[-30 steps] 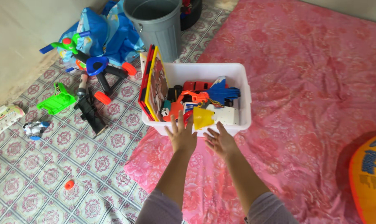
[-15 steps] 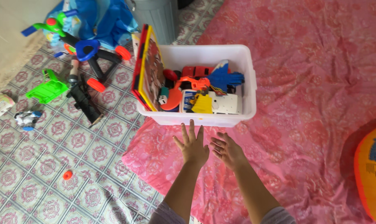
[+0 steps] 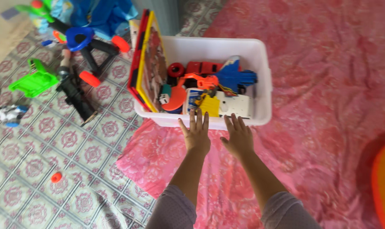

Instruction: The person organizes various toys by placing them into a white plastic bin, including toy cars, trucks, a plane, books, and colorful plastic rings, while sitting on the floor.

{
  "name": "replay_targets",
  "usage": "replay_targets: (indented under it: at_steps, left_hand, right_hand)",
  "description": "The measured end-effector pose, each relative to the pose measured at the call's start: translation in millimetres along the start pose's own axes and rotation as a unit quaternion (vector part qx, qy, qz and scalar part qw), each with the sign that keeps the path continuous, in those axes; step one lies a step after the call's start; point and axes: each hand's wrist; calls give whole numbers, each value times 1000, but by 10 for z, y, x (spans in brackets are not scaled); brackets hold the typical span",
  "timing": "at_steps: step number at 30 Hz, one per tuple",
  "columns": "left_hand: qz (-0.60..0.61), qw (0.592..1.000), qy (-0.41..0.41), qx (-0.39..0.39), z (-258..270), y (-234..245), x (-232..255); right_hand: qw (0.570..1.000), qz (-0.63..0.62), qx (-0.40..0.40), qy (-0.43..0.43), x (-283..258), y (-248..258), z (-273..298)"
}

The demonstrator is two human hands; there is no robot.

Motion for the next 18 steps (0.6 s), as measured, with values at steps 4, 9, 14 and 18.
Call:
replay_targets:
  at_steps: [4,9,14,18]
  left_hand:
    - [-11,999,19,-29,-133,-248,-272]
    - [-1,999,20,-29,-187,-398,-451]
    - [33,995,1,98,-128,-461,-388]
    - [77,979,-47,184,68,-421,-187]
  right_hand:
    - [1000,15,-3,-6,-116,-123,-162]
    - [995,92,25,-14,-207,-115,-180]
    - [980,149,110,74,-118,-97,-78]
    - [978,131,138,89,132,57,157]
Point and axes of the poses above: each hand's wrist, its own z-axis away from the middle knuckle, its own y-axis out of the back of the hand, x = y × z, and after that the axes turned 8 degrees about x, right-handed
